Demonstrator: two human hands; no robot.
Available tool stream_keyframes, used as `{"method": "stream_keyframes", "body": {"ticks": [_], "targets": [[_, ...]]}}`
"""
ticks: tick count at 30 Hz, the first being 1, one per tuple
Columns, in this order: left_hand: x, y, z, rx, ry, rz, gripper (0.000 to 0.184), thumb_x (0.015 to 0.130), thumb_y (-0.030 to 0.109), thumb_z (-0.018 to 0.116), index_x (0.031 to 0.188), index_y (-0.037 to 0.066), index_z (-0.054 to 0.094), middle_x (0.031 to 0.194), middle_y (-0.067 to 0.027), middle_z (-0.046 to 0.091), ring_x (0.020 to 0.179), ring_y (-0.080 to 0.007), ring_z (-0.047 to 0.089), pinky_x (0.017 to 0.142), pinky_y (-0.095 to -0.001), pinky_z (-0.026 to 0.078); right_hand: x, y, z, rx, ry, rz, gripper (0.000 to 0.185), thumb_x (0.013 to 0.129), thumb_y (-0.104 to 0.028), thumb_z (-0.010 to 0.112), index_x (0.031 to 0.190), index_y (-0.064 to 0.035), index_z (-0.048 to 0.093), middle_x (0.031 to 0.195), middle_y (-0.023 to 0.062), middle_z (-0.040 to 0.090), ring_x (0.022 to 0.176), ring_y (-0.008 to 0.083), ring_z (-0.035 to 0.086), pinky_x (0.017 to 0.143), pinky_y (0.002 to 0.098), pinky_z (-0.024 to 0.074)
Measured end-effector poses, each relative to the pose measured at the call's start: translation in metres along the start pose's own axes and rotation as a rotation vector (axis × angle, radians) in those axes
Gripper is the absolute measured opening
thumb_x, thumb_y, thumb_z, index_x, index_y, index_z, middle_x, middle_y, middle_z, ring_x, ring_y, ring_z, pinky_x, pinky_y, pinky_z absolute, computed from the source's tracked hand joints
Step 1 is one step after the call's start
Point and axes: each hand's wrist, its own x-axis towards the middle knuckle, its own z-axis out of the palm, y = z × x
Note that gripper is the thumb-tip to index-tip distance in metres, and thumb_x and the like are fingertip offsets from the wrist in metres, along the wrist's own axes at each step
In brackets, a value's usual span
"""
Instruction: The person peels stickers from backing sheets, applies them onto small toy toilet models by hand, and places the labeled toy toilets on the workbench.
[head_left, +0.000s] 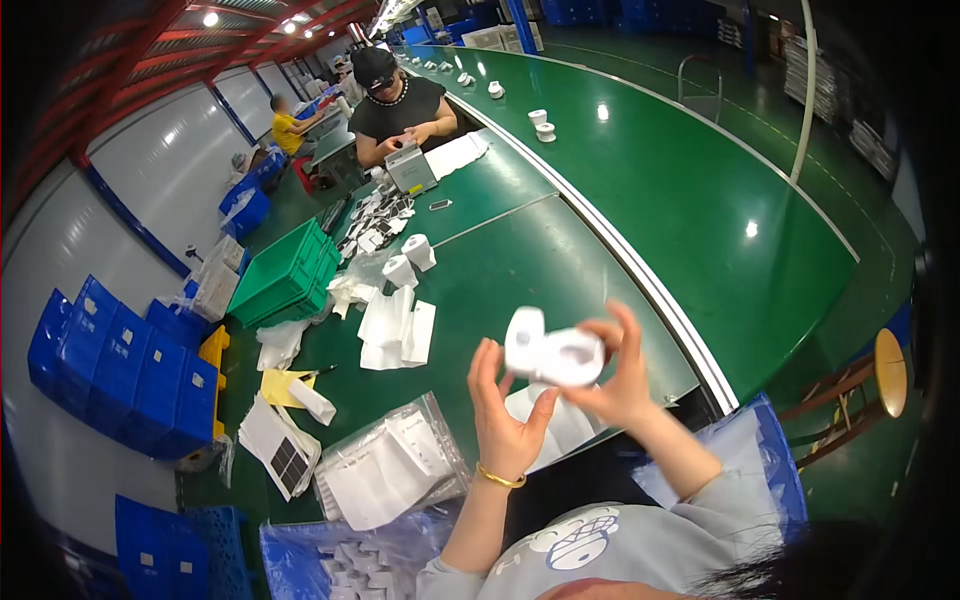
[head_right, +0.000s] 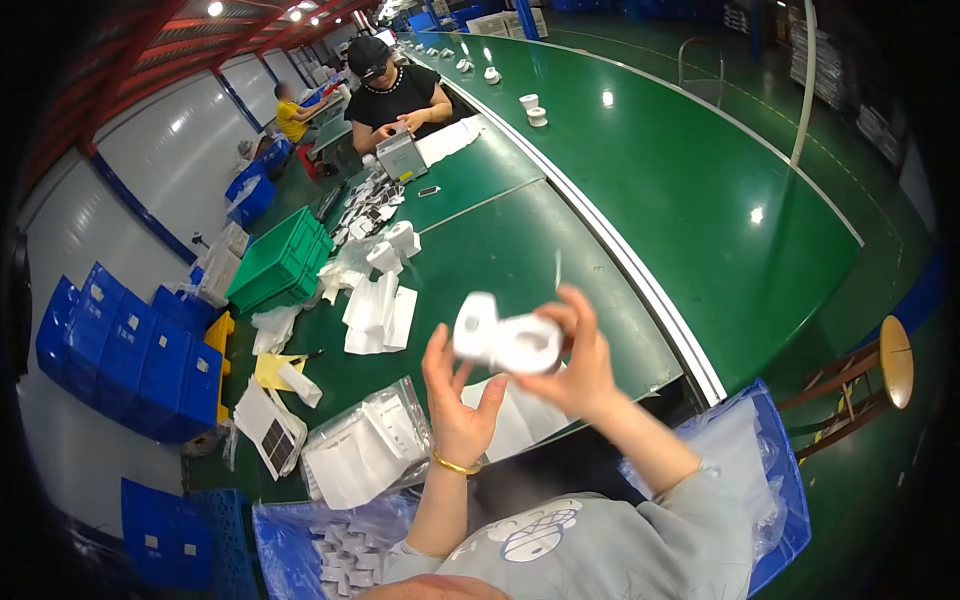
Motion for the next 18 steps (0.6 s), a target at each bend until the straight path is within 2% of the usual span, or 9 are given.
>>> {"method": "stream_keyframes", "body": {"ticks": [3, 5, 6, 8, 11, 12, 13, 15, 18], "targets": [[-0.036, 0.009, -0.002, -0.054, 0.053, -0.078, 0.054, 0.087, 0.012, 0.063, 0.133, 0.001, 0.037, 0.122, -0.0202, 0.050, 0.103, -0.0276, 0.060, 0.082, -0.0344, 0.053, -0.055, -0.038, 0.005, -0.070, -0.010, 0.070, 0.102, 0.060, -0.023, 0.087, 0.135, -0.0036, 0.021, 0.100, 0.0142, 0.062, 0.078, 0.0196, 0.064, 0.059, 0.0265, 0.0471], [-0.055, 0.006, -0.012, 0.018, 0.053, -0.063, 0.048, 0.088, 0.011, 0.061, 0.130, 0.000, 0.040, 0.116, -0.0192, 0.055, 0.099, -0.0263, 0.062, 0.080, -0.0338, 0.054, -0.078, -0.045, 0.006, 0.078, -0.068, 0.192, 0.105, 0.059, -0.022, 0.087, 0.136, -0.0043, 0.019, 0.103, 0.0134, 0.062, 0.080, 0.0187, 0.063, 0.066, 0.0280, 0.0466], [-0.063, 0.011, -0.021, 0.049, 0.018, -0.118, 0.041, 0.091, 0.010, 0.057, 0.128, 0.001, 0.043, 0.113, -0.0163, 0.056, 0.094, -0.0209, 0.062, 0.076, -0.0291, 0.053, -0.086, -0.048, 0.001, 0.163, -0.115, 0.231, 0.106, 0.059, -0.022, 0.087, 0.137, -0.0045, 0.018, 0.104, 0.0132, 0.062, 0.081, 0.0181, 0.062, 0.068, 0.0284, 0.0463], [-0.082, 0.009, -0.037, -0.116, -0.098, -0.242, 0.040, 0.092, 0.010, 0.056, 0.128, 0.001, 0.043, 0.112, -0.0142, 0.056, 0.090, -0.0177, 0.061, 0.074, -0.0263, 0.051, -0.098, -0.051, -0.013, 0.387, -0.191, 0.362, 0.108, 0.059, -0.018, 0.087, 0.139, -0.0063, 0.014, 0.107, 0.0121, 0.062, 0.084, 0.0154, 0.060, 0.073, 0.0292, 0.0446], [-0.112, 0.008, -0.050, -0.356, -0.250, -0.422, 0.040, 0.093, 0.008, 0.053, 0.131, 0.003, 0.041, 0.111, -0.0087, 0.054, 0.090, -0.0115, 0.054, 0.078, -0.0236, 0.046, -0.093, -0.051, -0.025, 0.727, -0.016, 0.726, 0.055, 0.080, -0.007, 0.069, 0.127, -0.0053, 0.041, 0.102, 0.0081, 0.063, 0.081, 0.0098, 0.056, 0.067, 0.0223, 0.0409], [-0.119, 0.011, -0.050, -0.413, -0.270, -0.466, 0.040, 0.093, 0.007, 0.053, 0.131, 0.003, 0.040, 0.111, -0.0078, 0.054, 0.092, -0.0110, 0.053, 0.080, -0.0239, 0.045, -0.097, -0.040, -0.025, 0.693, 0.015, 0.832, 0.023, 0.088, -0.010, 0.062, 0.109, -0.0037, 0.056, 0.098, 0.0065, 0.062, 0.078, 0.0078, 0.054, 0.066, 0.0201, 0.0399], [-0.127, 0.014, -0.049, -0.471, -0.288, -0.520, 0.041, 0.093, 0.007, 0.052, 0.132, 0.003, 0.040, 0.111, -0.0070, 0.053, 0.094, -0.0106, 0.053, 0.082, -0.0243, 0.044, -0.102, -0.037, -0.026, 0.857, 0.026, 0.897, 0.018, 0.088, -0.014, 0.063, 0.101, -0.0022, 0.061, 0.097, 0.0055, 0.062, 0.077, 0.0079, 0.052, 0.066, 0.0203, 0.0403], [-0.137, 0.017, -0.047, -0.474, -0.316, -0.604, 0.038, 0.095, 0.009, 0.049, 0.132, 0.004, 0.040, 0.107, -0.0024, 0.054, 0.089, -0.0078, 0.051, 0.077, -0.0211, 0.043, -0.108, -0.045, -0.022, 0.948, -0.012, 1.029, 0.019, 0.088, -0.014, 0.063, 0.101, -0.0002, 0.062, 0.095, 0.0033, 0.062, 0.077, 0.0078, 0.051, 0.068, 0.0210, 0.0412], [-0.159, 0.018, -0.046, -0.574, -0.316, -0.771, 0.034, 0.098, 0.017, 0.043, 0.131, 0.006, 0.041, 0.098, 0.0015, 0.055, 0.074, -0.0034, 0.047, 0.062, -0.0165, 0.037, -0.129, -0.052, -0.014, 1.056, -0.085, 1.154, 0.015, 0.087, -0.013, 0.064, 0.095, 0.0000, 0.066, 0.113, 0.0060, 0.058, 0.086, 0.0085, 0.054, 0.077, 0.0231, 0.0426]]}}
